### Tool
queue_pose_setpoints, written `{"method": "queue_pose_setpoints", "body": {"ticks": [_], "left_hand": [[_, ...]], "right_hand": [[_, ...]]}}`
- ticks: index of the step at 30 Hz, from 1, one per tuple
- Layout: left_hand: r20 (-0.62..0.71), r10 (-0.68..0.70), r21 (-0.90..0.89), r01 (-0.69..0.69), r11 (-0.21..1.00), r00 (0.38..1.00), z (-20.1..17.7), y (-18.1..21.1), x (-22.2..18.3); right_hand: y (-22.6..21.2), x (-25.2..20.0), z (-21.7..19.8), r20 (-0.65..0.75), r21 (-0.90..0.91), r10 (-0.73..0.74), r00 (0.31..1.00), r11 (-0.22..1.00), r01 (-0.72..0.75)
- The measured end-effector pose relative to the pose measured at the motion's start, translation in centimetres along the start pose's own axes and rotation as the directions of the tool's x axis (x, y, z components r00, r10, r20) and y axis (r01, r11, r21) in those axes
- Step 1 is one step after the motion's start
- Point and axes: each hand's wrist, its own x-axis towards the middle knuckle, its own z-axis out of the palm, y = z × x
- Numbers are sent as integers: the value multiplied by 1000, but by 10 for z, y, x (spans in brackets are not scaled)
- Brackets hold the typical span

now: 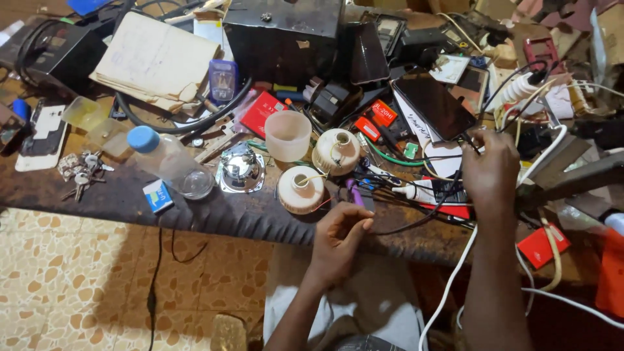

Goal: A person is manually stripping the insulation from an electrical wire and twisting the copper strands on a cluttered workbench.

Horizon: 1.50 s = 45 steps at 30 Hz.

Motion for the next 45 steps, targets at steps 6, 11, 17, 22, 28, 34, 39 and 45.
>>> {"method": "queue_pose_setpoints", "body": {"ticks": [6,11,17,22,28,34,39,45], "left_hand": [[-14,-85,-60,84,995,996,0,-7,-2],[6,20,-10,-20,1000,1000,-3,-4,0],[22,-36,-76,38,996,999,-5,-9,-4],[28,50,-9,-50,999,998,-9,0,0],[-38,22,-103,-26,994,999,-6,-8,-3],[-111,6,-168,-24,986,994,-5,-5,-3],[-121,8,-151,-27,988,993,-4,-6,-2],[-172,-91,-234,49,971,981,-2,-9,-5]], "right_hand": [[-34,3,2,110,47,-67,992,997,62],[-66,13,31,282,110,-293,913,956,273],[-86,21,45,278,32,-392,877,916,399],[-69,17,58,397,-171,-318,861,896,410],[-65,9,36,325,2,-285,902,954,301],[-70,-8,-21,361,95,-205,910,978,183],[-13,-16,-19,625,-31,-267,733,931,365],[-18,-31,-33,393,196,-358,847,933,303]]}}
